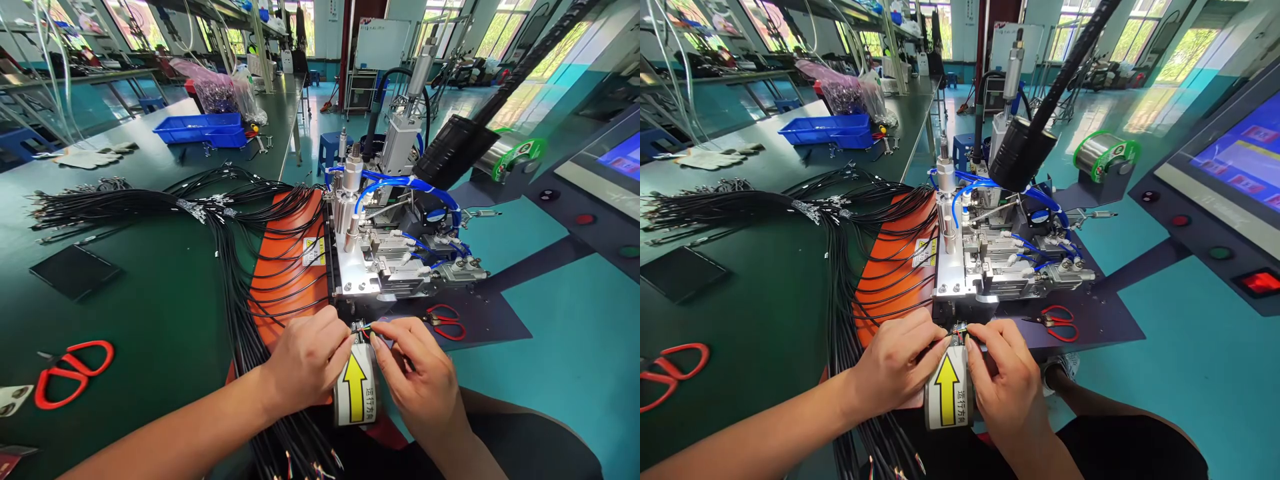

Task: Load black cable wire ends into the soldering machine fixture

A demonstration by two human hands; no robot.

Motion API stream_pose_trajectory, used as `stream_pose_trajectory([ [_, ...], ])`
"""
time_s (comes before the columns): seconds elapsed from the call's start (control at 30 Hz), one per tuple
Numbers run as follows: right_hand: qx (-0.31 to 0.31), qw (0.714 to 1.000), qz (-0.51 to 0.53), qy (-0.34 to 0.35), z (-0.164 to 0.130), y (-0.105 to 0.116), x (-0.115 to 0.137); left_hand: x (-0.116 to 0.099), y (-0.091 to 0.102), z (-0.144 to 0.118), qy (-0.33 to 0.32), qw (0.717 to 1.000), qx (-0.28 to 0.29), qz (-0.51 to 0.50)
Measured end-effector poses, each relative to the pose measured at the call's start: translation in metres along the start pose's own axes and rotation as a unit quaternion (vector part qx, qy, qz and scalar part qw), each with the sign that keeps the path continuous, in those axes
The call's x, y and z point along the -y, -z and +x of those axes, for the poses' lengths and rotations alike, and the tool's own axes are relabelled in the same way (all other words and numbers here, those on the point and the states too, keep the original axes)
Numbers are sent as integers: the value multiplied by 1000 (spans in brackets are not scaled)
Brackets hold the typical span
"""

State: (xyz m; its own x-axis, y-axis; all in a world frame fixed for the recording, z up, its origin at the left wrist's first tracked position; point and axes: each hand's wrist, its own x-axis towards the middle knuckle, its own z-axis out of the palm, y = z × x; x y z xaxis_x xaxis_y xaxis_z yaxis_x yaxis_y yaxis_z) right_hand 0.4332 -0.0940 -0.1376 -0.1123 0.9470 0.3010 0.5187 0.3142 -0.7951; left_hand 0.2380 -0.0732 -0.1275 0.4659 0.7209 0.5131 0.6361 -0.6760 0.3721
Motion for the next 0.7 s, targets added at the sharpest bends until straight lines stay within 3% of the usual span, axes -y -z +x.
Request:
stream_pose_trajectory([
  [0.33, 45, 992, 61, -102, 3, 5, 1, 1, 0, -1, 6, 1000, 19, -8],
  [0.7, 49, 989, 93, -106, 5, 3, 3, 1, 0, 0, 7, 999, 29, -13],
])
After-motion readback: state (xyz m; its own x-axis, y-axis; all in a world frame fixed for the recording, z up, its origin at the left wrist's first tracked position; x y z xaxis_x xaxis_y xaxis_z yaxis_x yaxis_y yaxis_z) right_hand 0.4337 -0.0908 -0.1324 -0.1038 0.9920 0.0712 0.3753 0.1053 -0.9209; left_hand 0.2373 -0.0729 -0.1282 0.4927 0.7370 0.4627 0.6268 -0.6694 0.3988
